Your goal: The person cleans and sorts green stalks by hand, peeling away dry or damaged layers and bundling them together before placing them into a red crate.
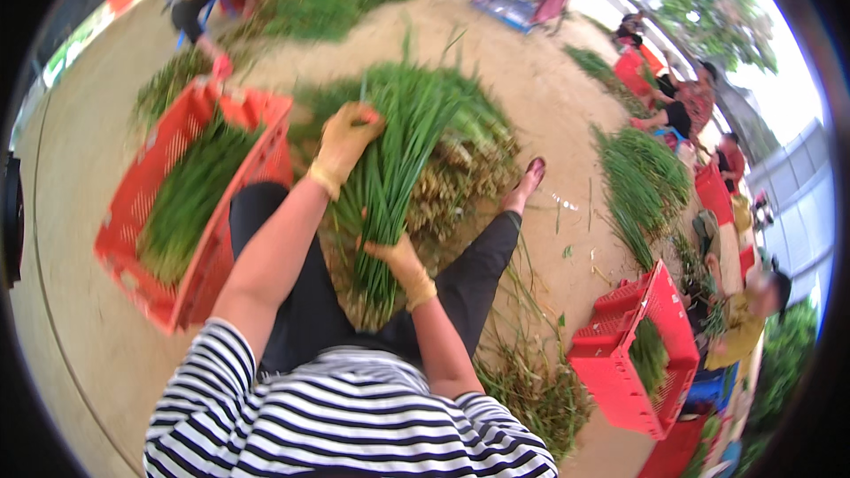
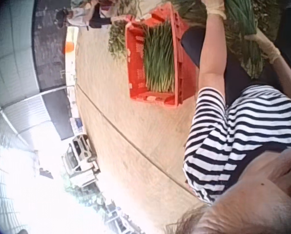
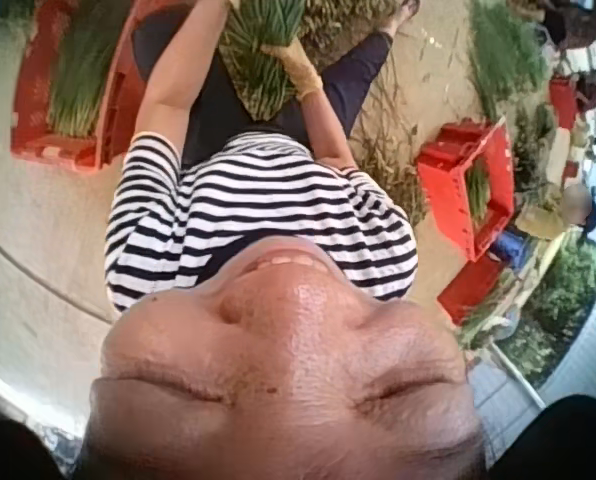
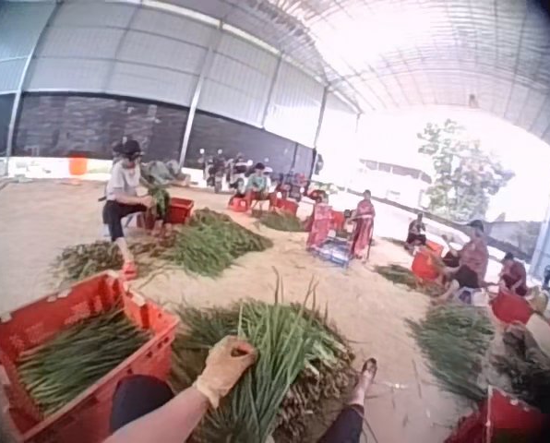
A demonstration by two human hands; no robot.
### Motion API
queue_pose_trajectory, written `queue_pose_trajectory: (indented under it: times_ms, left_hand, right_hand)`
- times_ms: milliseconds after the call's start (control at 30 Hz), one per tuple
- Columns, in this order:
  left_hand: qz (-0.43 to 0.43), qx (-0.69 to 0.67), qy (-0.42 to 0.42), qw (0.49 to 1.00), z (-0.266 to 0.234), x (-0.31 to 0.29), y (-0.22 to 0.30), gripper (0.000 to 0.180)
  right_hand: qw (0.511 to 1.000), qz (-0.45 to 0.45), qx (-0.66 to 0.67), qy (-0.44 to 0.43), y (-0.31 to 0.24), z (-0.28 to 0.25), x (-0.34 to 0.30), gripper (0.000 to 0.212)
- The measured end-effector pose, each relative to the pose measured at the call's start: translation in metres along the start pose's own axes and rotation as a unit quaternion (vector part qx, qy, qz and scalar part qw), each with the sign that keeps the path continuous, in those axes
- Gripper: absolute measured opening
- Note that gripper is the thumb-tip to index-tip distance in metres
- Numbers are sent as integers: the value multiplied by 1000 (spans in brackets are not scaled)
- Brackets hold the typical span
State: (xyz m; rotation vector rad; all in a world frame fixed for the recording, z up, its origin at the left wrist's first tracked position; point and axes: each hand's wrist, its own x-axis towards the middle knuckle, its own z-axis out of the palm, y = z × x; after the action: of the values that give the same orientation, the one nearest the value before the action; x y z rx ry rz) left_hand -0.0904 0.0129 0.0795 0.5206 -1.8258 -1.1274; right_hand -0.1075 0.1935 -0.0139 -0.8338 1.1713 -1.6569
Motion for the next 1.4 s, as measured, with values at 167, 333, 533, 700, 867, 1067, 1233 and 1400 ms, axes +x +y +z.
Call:
queue_pose_trajectory:
  times_ms: [167, 333, 533, 700, 867, 1067, 1233, 1400]
  left_hand:
    - [-113, -92, -11, 989, 3, 1, -8, 17]
    - [-116, -52, -18, 992, 2, 0, -7, 25]
    - [-133, -62, -13, 989, -3, 1, -4, 27]
    - [-156, -89, -28, 983, -6, 4, -1, 22]
    - [-115, -10, -34, 993, -16, -1, 15, 28]
    - [-64, 62, -29, 996, -17, -3, 11, 23]
    - [-116, -9, -25, 993, -17, -4, 17, 19]
    - [18, 75, 27, 997, -9, -4, 13, 12]
  right_hand:
    - [1000, 24, -18, 6, 13, -5, 2, 59]
    - [999, 42, -17, -2, 21, -12, 8, 64]
    - [999, 38, -14, -9, 24, -11, 8, 66]
    - [999, 34, -34, -5, 20, -3, 9, 64]
    - [999, 36, -30, 2, 18, -1, 8, 68]
    - [998, 51, -38, 10, 20, -2, 5, 68]
    - [998, 47, -41, 16, 21, -5, 0, 68]
    - [1000, 26, -13, 6, 12, 0, 1, 64]
